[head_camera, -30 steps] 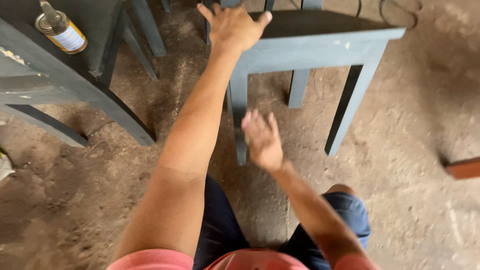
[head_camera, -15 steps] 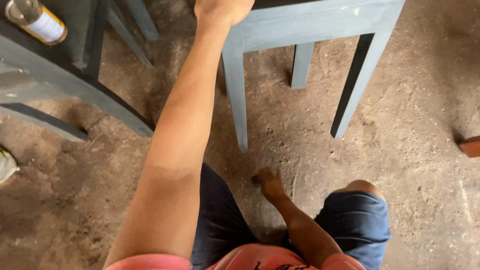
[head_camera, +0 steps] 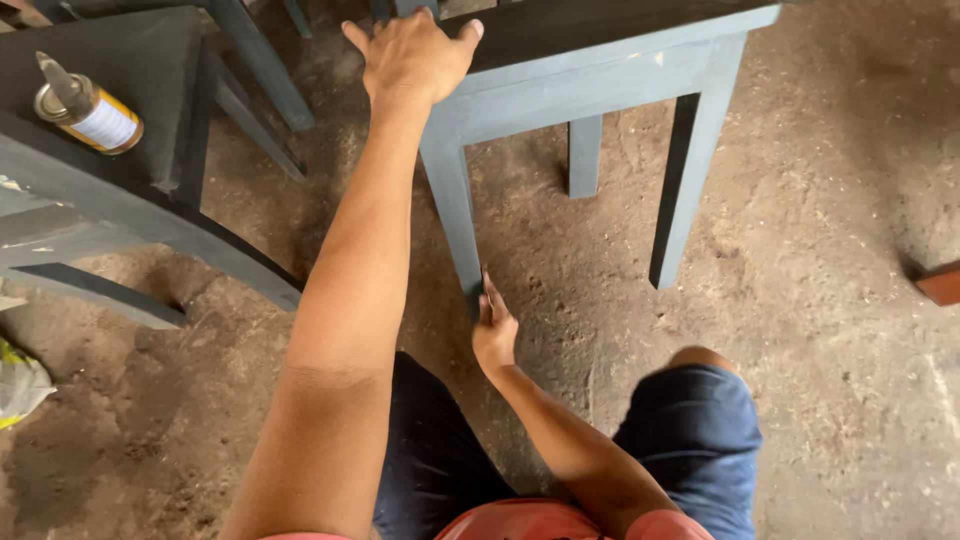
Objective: The person sands the surfaces of a gray wooden chair with a piece of sandpaper and a small blade, then sorts through a bag of wooden scraps and sandpaper pieces by hand.
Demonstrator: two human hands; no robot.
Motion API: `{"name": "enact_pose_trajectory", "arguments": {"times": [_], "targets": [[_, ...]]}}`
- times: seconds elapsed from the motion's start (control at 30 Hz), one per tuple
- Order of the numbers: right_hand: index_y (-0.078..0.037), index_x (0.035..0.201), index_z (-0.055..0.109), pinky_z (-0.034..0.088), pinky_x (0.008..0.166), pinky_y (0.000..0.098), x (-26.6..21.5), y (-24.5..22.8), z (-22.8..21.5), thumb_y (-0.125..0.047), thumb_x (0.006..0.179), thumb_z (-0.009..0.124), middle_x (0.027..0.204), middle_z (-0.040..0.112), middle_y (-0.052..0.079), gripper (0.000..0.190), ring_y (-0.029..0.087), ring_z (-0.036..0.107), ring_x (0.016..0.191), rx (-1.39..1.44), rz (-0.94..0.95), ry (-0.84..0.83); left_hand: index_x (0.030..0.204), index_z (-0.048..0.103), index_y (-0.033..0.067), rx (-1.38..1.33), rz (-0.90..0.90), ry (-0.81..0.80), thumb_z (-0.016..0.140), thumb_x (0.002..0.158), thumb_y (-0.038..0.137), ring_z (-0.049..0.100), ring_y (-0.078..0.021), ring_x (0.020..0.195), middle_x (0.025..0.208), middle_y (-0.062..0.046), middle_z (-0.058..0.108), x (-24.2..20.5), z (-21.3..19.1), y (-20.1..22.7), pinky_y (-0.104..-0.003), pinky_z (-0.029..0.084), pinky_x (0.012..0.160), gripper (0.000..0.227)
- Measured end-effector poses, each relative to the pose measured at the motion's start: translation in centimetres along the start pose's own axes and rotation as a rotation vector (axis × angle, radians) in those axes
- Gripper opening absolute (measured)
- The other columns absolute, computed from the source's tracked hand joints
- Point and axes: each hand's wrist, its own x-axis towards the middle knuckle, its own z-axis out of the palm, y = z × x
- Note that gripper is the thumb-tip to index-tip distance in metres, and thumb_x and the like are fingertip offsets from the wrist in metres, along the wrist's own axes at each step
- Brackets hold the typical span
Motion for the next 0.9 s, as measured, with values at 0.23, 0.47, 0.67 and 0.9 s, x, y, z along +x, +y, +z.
{"name": "enact_pose_trajectory", "arguments": {"times": [0.23,0.47,0.67,0.9], "targets": [[-0.004,0.145,0.059,0.05,0.106,0.0342,12.2,-5.0,4.1,-0.008,0.108,0.054,0.141,0.064,0.02,0.037,0.027,0.064,0.131,0.156,0.042,0.053,0.138,0.057,0.004,0.093,-0.072,-0.086,0.043,0.099,0.065,0.051,-0.0373,0.133,0.127,-0.022,0.066,-1.1,0.6,-0.1,-0.064,0.003,0.121,0.075],[-0.004,0.14,0.061,0.049,0.107,0.0358,4.4,-1.2,1.0,-0.009,0.105,0.054,0.14,0.066,0.018,0.035,0.027,0.065,0.129,0.112,0.011,0.034,0.138,0.056,0.0025,0.052,-0.076,-0.132,0.047,0.095,0.067,0.051,-0.0347,0.134,0.128,-0.02,0.065,-1.8,-0.3,0.9,-0.061,0.002,0.122,0.078],[-0.003,0.132,0.067,0.058,0.095,0.0349,12.8,-5.5,3.3,-0.007,0.104,0.061,0.13,0.068,0.023,0.029,0.034,0.068,0.118,-0.01,-0.228,0.177,0.144,0.051,0.0026,0.049,-0.101,-0.161,0.044,0.098,0.066,0.057,-0.0357,0.129,0.125,-0.023,0.068,-2.3,-1.0,1.0,-0.064,0.004,0.124,0.079],[-0.004,0.132,0.068,0.056,0.089,0.0368,11.4,-5.0,0.9,-0.007,0.105,0.059,0.117,0.071,0.026,0.029,0.032,0.074,0.102,0.05,-0.047,-0.021,0.136,0.06,0.0001,0.053,-0.101,-0.17,0.048,0.097,0.066,0.054,-0.0369,0.134,0.13,-0.022,0.066,-3.0,-1.1,1.2,-0.061,0.006,0.126,0.077]]}}
